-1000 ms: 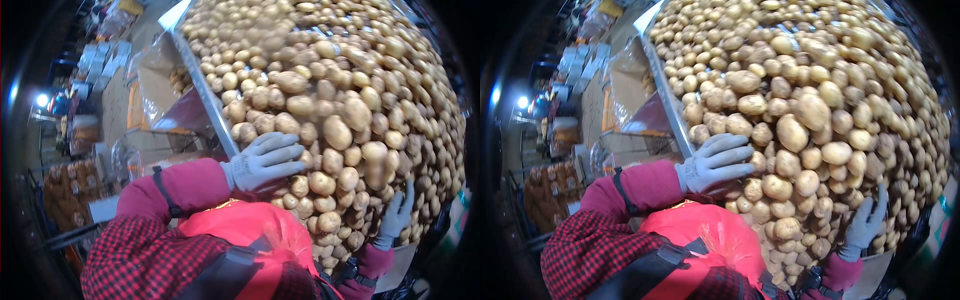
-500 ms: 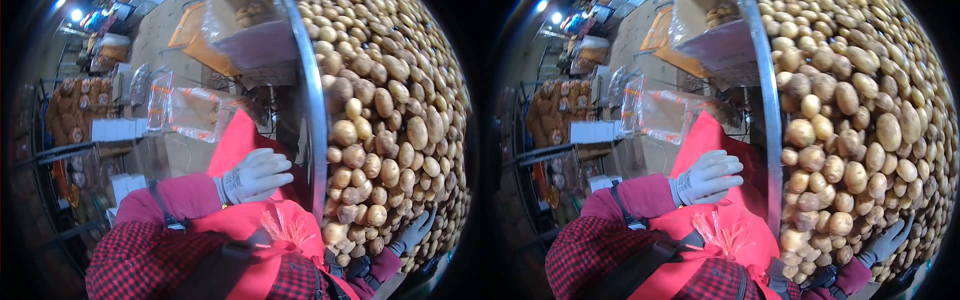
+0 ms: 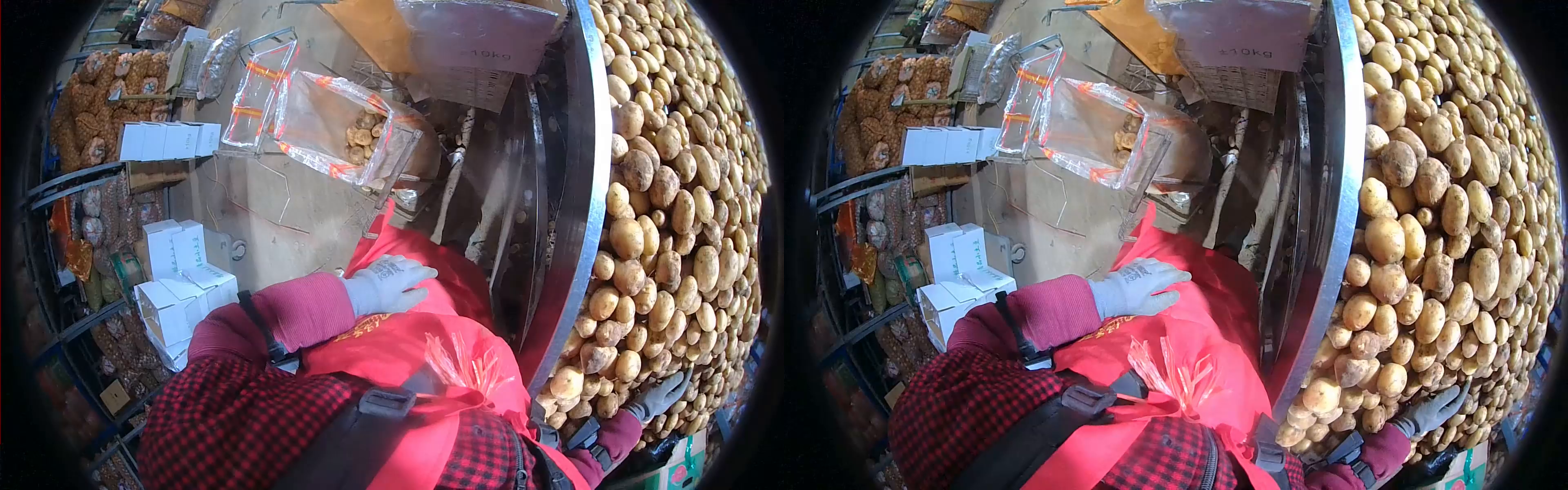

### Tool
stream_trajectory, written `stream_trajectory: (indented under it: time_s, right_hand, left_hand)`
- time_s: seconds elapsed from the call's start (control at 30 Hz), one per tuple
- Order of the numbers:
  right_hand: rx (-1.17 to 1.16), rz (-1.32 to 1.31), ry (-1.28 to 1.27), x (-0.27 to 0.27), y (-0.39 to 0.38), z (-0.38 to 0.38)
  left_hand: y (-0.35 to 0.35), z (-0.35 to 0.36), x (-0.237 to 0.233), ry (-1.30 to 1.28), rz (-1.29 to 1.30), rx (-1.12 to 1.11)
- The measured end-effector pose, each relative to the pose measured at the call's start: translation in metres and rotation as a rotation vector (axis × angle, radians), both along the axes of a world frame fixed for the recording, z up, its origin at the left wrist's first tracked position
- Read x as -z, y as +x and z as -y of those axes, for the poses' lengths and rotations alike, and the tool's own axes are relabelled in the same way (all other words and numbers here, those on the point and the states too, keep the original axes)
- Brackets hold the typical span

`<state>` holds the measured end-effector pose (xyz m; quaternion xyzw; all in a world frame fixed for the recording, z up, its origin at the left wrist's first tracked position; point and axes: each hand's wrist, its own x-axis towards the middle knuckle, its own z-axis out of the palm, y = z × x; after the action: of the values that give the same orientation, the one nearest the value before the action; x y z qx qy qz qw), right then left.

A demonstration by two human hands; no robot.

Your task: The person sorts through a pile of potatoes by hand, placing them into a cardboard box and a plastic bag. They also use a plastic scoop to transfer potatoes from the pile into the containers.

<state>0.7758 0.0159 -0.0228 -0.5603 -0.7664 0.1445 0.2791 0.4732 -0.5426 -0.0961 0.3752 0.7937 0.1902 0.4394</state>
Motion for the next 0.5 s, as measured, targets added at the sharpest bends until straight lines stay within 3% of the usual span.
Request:
stream_trajectory:
  time_s: [0.17, 0.27, 0.37, 0.43, 0.5]
  right_hand:
    - [-0.029, 0.023, -0.028, -0.002, 0.002, -0.006]
    - [-0.174, 0.36, 0.044, -0.006, 0.033, -0.047]
    - [-0.097, 0.269, -0.295, -0.028, 0.035, -0.083]
    - [-0.017, 0.143, -0.201, -0.042, 0.03, -0.112]
    - [0.055, 0.347, 0.05, -0.094, -0.041, -0.07]
  left_hand:
    - [-0.006, 0.02, 0.005, -0.015, 0.039, -0.049]
    - [-0.008, 0.037, 0.008, -0.057, 0.078, -0.121]
    - [-0.017, 0.056, 0.013, -0.082, 0.182, -0.133]
    - [-0.023, 0.071, 0.014, -0.053, 0.176, -0.154]
    - [-0.028, 0.094, 0.024, -0.021, 0.18, -0.214]
